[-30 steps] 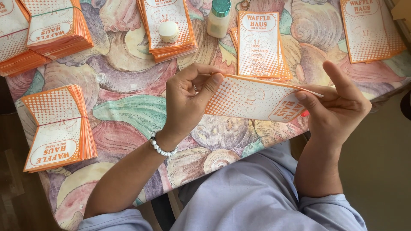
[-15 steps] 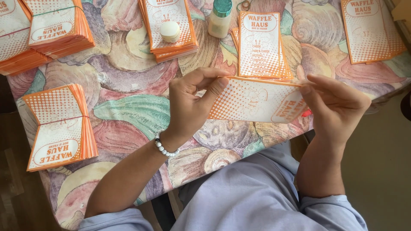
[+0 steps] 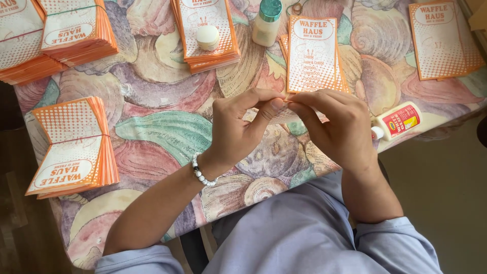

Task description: Applying glue to the edges of paper bags and folding them to seal.

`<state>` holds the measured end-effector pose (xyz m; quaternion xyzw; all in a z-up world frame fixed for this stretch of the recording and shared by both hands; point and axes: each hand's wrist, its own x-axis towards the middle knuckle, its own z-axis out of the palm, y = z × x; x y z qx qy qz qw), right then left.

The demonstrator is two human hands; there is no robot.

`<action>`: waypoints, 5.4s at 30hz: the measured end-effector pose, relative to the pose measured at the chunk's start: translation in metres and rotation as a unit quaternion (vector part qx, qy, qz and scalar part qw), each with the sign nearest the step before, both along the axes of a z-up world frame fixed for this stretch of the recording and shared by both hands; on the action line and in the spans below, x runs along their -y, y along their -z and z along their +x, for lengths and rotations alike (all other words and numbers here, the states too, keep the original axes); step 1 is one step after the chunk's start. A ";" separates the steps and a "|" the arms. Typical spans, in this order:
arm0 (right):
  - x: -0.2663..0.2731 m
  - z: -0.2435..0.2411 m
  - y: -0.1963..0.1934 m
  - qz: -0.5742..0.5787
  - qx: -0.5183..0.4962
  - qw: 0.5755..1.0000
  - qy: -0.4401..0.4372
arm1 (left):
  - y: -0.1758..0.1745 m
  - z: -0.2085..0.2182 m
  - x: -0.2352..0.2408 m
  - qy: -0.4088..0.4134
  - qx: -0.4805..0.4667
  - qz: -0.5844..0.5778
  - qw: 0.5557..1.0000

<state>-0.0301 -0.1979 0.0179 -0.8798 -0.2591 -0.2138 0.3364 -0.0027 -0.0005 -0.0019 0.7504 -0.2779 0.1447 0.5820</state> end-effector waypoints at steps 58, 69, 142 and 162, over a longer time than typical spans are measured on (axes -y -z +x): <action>0.083 -0.021 -0.026 -0.067 -0.108 0.991 -0.030 | -0.011 0.003 -0.007 0.031 -0.051 -0.012 0.998; 0.142 -0.065 0.044 0.164 -0.398 0.903 0.016 | -0.007 0.010 -0.009 -0.004 -0.175 -0.075 0.982; 0.133 0.056 0.121 -0.004 -0.115 0.928 0.354 | 0.095 0.022 0.055 0.062 0.079 0.442 0.891; 0.076 -0.032 0.077 -0.102 -0.054 0.993 0.037 | 0.073 0.037 0.017 0.232 0.142 0.432 0.860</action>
